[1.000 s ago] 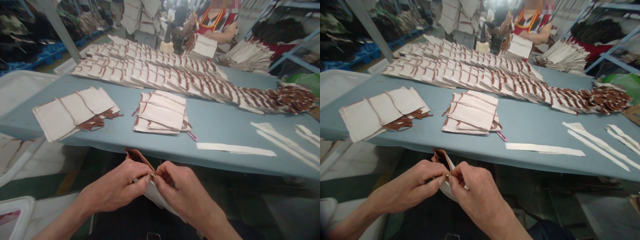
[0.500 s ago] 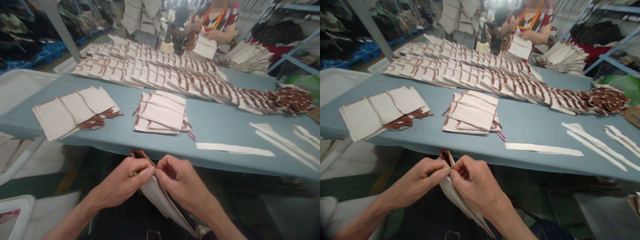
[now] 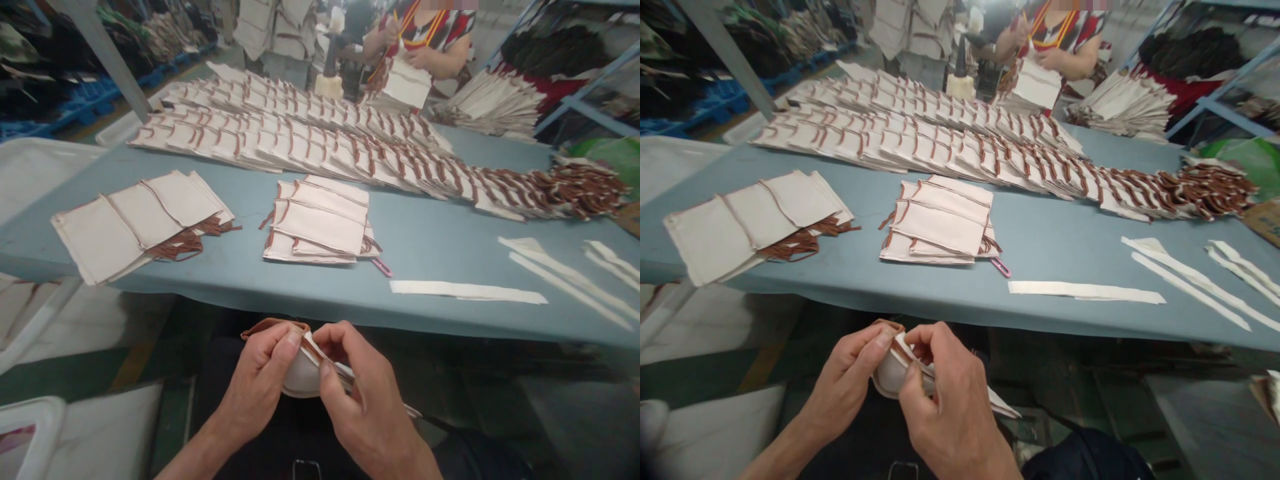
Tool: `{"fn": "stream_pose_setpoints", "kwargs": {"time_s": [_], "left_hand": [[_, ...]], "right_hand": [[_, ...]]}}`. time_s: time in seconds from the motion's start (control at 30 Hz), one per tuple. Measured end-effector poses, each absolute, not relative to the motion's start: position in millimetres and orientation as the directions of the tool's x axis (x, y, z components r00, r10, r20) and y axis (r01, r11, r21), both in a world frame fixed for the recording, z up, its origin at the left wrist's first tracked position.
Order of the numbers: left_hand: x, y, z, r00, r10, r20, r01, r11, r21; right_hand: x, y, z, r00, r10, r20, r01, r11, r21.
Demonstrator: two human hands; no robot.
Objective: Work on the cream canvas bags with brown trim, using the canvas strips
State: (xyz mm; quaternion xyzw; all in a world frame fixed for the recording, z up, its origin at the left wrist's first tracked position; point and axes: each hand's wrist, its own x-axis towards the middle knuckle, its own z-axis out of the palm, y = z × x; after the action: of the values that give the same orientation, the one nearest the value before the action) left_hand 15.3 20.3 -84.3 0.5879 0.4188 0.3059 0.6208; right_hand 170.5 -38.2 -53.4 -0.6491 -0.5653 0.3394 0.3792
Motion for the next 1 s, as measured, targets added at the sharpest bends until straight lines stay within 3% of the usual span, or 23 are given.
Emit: {"fn": "stream_pose_setpoints", "kwargs": {"time_s": [0.23,0.33,0.5,0.6,0.83,0.93,1.0], "left_hand": [[12,17,-84,0.458,0.861,-0.22,0.179,0.154,0.972],[15,21,-78,0.562,0.785,-0.261,0.234,0.152,0.96],[29,21,-74,0.635,0.732,-0.248,0.378,-0.015,0.926],[43,18,-80,0.624,0.757,-0.197,0.408,-0.101,0.907],[97,20,-104,0.497,0.82,-0.283,0.257,0.172,0.951],[116,27,-117,0.468,0.871,-0.149,0.307,-0.002,0.952],[124,33,-123,0.498,0.865,-0.056,0.375,-0.157,0.914]], "right_hand": [[177,-53,-59,0.184,0.982,0.038,0.559,-0.073,-0.826],[178,-56,-67,0.204,0.979,-0.006,0.528,-0.115,-0.842],[181,-62,-76,0.289,0.955,-0.07,0.47,-0.205,-0.859],[190,-61,-77,0.334,0.934,-0.125,0.344,-0.245,-0.906],[216,-51,-96,0.426,0.892,-0.152,0.054,-0.193,-0.98],[236,-49,-116,0.413,0.902,-0.129,0.055,-0.166,-0.985],[258,-47,-126,0.449,0.891,-0.066,0.244,-0.194,-0.95]]}}
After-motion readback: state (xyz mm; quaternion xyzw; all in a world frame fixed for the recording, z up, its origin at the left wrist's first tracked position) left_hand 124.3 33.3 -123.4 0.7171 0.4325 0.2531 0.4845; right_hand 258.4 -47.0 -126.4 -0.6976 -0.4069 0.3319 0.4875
